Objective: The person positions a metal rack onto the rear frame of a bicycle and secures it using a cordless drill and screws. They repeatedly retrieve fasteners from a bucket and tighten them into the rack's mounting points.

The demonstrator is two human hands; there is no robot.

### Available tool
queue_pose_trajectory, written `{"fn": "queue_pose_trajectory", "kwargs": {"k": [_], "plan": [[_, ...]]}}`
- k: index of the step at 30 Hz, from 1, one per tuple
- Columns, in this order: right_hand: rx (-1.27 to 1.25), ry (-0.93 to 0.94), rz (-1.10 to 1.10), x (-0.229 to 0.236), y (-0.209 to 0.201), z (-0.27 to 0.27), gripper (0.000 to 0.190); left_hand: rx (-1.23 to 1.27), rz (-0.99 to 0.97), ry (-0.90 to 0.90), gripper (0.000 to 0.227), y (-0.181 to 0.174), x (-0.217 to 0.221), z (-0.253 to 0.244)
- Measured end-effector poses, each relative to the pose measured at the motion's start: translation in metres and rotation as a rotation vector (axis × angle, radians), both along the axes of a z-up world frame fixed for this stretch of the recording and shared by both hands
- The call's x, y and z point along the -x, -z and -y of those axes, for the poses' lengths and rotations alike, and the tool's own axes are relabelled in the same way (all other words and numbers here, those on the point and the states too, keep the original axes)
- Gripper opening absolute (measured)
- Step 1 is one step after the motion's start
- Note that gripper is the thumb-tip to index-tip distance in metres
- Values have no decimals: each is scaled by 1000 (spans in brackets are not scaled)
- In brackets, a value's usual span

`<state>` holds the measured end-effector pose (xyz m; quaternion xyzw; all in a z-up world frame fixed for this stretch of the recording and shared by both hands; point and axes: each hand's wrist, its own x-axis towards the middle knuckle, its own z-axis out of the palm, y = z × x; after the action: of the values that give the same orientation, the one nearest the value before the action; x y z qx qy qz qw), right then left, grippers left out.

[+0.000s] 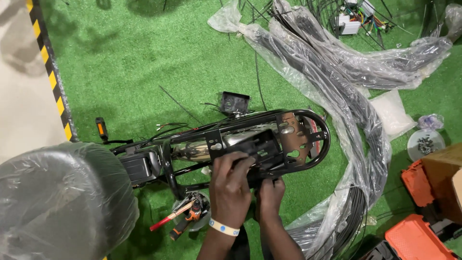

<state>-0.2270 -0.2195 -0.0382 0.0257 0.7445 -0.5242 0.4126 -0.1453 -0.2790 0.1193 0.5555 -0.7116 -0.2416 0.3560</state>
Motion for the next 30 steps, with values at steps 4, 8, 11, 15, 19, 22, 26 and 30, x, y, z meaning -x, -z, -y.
{"fn": "queue_pose_trajectory", "kwargs": {"k": [4,8,11,15,19,22,26,30], "plan": [[-10,-40,86,-1,-37,9,6,-11,-29,-307,13,12,-22,-9],[26,-215,142,8,-41,10,24,-519,-40,-289,67,30,-47,-5],[9,-352,198,18,-54,13,26,-896,-53,-211,86,26,-53,21],[-61,-644,204,38,-67,4,31,-1010,-330,-250,36,15,-46,40],[151,-657,316,64,-34,-14,48,-1098,-304,-254,43,5,-45,46],[-83,-473,409,71,-23,-26,65,-1072,-419,-203,54,18,-48,38],[299,-342,493,77,9,-28,25,-1197,-259,-229,81,41,-55,34],[32,-276,422,75,-25,-2,60,-1224,-347,-306,79,50,-58,31]]}}
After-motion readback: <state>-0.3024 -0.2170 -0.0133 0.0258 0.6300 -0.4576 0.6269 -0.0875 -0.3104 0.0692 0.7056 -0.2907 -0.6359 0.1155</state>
